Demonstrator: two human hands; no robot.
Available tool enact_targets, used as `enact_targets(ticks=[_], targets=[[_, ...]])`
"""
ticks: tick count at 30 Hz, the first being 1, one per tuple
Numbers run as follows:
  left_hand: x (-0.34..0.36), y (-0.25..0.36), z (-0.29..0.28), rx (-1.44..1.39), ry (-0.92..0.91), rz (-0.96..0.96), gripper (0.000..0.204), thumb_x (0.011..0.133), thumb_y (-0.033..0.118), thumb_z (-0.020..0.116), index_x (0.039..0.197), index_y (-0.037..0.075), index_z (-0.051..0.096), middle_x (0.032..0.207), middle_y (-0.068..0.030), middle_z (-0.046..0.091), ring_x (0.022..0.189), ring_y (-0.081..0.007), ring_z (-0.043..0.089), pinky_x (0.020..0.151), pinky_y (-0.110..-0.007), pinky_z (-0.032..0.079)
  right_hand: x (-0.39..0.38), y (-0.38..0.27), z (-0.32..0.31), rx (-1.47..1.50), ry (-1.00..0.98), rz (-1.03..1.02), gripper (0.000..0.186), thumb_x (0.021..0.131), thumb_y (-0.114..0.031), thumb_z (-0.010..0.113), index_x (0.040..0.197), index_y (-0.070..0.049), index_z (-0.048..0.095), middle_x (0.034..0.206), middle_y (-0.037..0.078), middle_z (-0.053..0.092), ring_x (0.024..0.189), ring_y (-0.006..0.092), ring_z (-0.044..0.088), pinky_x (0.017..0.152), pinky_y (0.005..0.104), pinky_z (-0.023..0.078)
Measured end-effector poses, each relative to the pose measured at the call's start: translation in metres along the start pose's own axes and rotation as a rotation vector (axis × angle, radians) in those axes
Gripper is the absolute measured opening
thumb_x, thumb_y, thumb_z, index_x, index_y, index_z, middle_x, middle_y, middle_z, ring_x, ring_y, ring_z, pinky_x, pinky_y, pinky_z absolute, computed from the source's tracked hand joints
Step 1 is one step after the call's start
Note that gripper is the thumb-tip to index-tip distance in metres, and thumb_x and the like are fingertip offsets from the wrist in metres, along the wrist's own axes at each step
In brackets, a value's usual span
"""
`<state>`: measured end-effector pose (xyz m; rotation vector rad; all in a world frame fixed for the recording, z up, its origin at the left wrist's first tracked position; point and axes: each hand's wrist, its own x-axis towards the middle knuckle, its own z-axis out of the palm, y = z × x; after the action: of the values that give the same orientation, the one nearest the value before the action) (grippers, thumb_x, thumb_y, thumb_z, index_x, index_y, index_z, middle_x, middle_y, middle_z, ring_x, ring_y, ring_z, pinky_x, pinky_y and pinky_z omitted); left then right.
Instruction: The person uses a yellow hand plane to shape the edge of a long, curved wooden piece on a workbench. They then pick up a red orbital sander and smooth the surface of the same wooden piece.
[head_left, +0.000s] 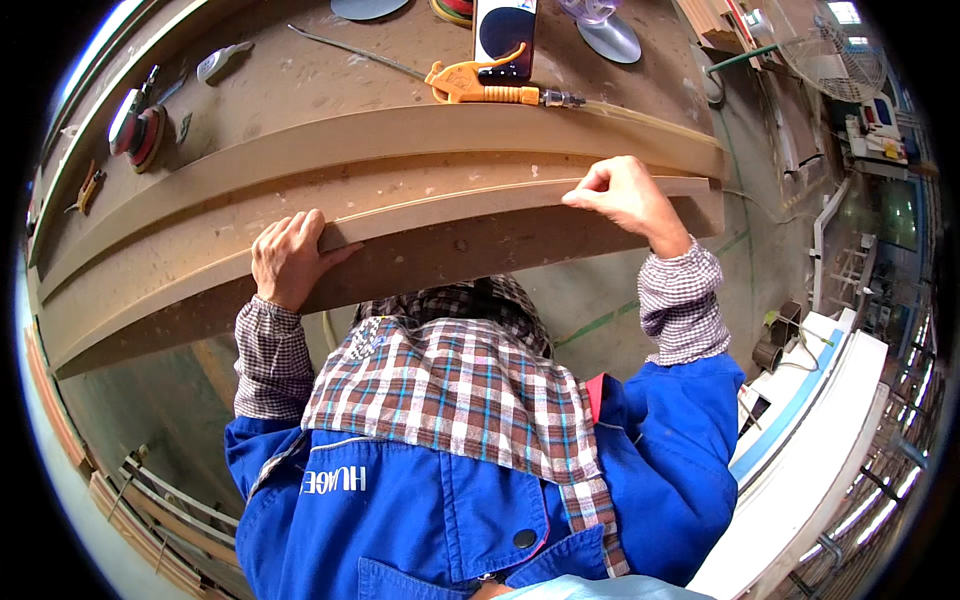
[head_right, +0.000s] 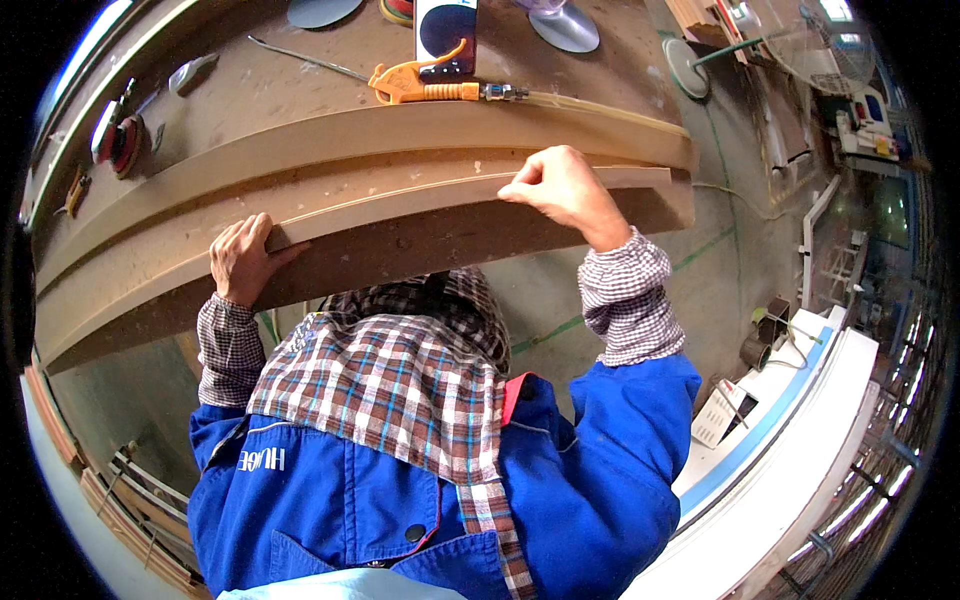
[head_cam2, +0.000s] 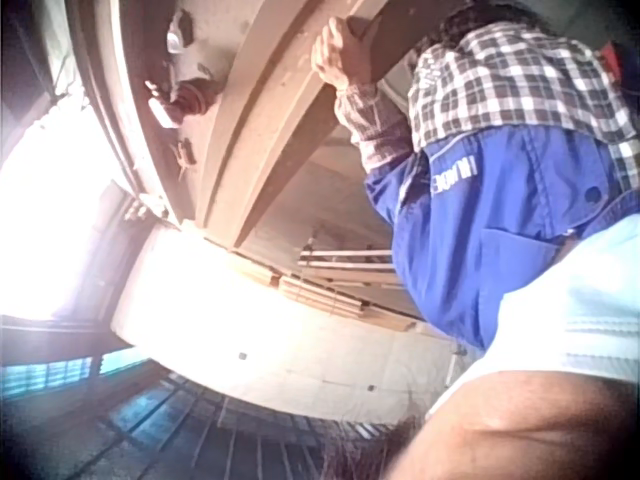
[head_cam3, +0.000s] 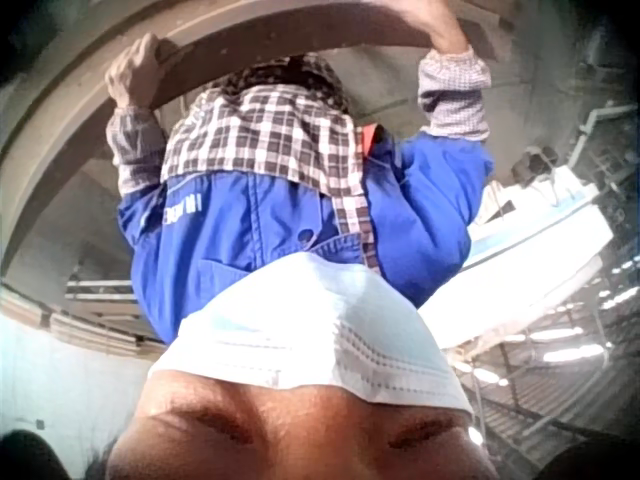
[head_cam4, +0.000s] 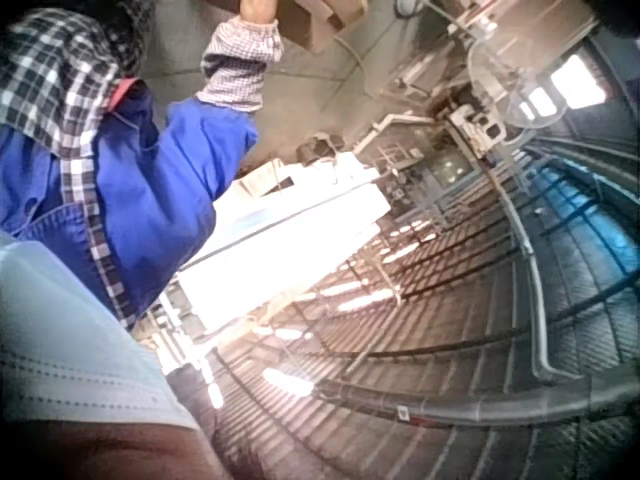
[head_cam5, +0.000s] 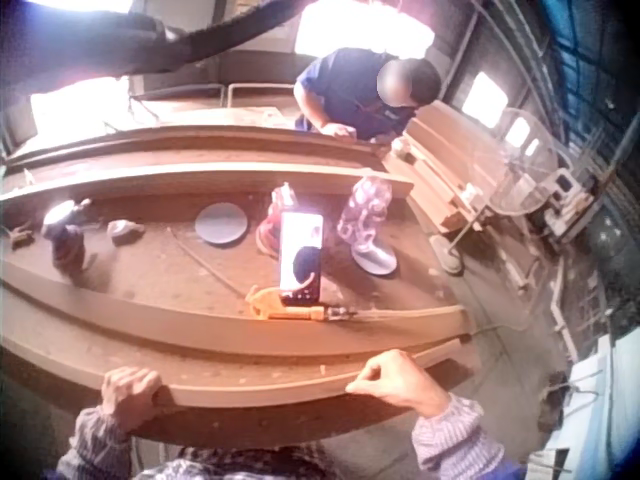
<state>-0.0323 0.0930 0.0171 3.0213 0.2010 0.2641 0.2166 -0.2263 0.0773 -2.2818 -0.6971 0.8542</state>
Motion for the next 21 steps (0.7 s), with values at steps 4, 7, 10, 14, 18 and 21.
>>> enact_targets(ticks=[4,7,10,14,18,21], targets=[[0.003,0.001,0.001,0.001,-0.012,0.008,0.048,0.072,0.052,0.073,0.079,0.009,0.053,0.072,-0.0054,0.059,0.072,-0.0228,0.064,0.066,-0.036,0.051,-0.004,0.008,0.003,0.029,0.032,-0.017,0.024,0.074,-0.019,0.078,0.073,0.004,0.069,0.063,0.007,0.066,0.058,0.0089,0.058,0.057,0.0272,0.047],[-0.003,0.0,0.002,0.01,-0.019,-0.011,0.048,0.073,0.052,0.073,0.079,0.009,0.053,0.073,-0.0055,0.059,0.073,-0.0228,0.064,0.066,-0.036,0.051,-0.002,-0.017,0.022,-0.013,0.059,-0.078,0.025,0.073,-0.02,0.078,0.073,0.003,0.069,0.064,0.009,0.067,0.059,0.0115,0.06,0.058,0.0287,0.048],[0.0,0.0,0.002,0.025,-0.019,-0.016,0.048,0.072,0.053,0.073,0.079,0.009,0.054,0.074,-0.0052,0.06,0.073,-0.0226,0.064,0.067,-0.036,0.051,-0.003,-0.002,0.013,0.011,0.041,-0.032,0.024,0.073,-0.02,0.077,0.076,0.003,0.07,0.065,0.011,0.067,0.059,0.0126,0.061,0.059,0.0288,0.049],[0.0,-0.001,0.0,0.017,0.008,-0.014,0.049,0.07,0.054,0.074,0.078,0.01,0.054,0.074,-0.0047,0.061,0.073,-0.0228,0.065,0.067,-0.036,0.052,-0.01,0.01,-0.008,-0.04,0.083,0.017,0.022,0.075,-0.019,0.077,0.076,0.002,0.071,0.064,0.007,0.066,0.059,0.0091,0.058,0.056,0.0265,0.047],[-0.001,0.001,-0.001,-0.027,-0.018,-0.047,0.048,0.07,0.054,0.073,0.078,0.011,0.055,0.074,-0.0051,0.061,0.073,-0.0235,0.065,0.067,-0.037,0.052,-0.005,-0.008,0.022,-0.054,0.096,-0.098,0.023,0.075,-0.018,0.08,0.072,0.001,0.067,0.064,0.003,0.064,0.06,0.0073,0.056,0.056,0.0245,0.046],[0.001,0.0,-0.001,-0.061,0.0,-0.01,0.048,0.072,0.054,0.071,0.076,0.01,0.053,0.072,-0.0056,0.06,0.072,-0.0247,0.064,0.068,-0.038,0.052,0.006,-0.019,0.025,0.173,0.035,-0.212,0.019,0.078,-0.017,0.078,0.08,0.0,0.067,0.072,0.004,0.067,0.062,0.0069,0.058,0.059,0.0249,0.047]])
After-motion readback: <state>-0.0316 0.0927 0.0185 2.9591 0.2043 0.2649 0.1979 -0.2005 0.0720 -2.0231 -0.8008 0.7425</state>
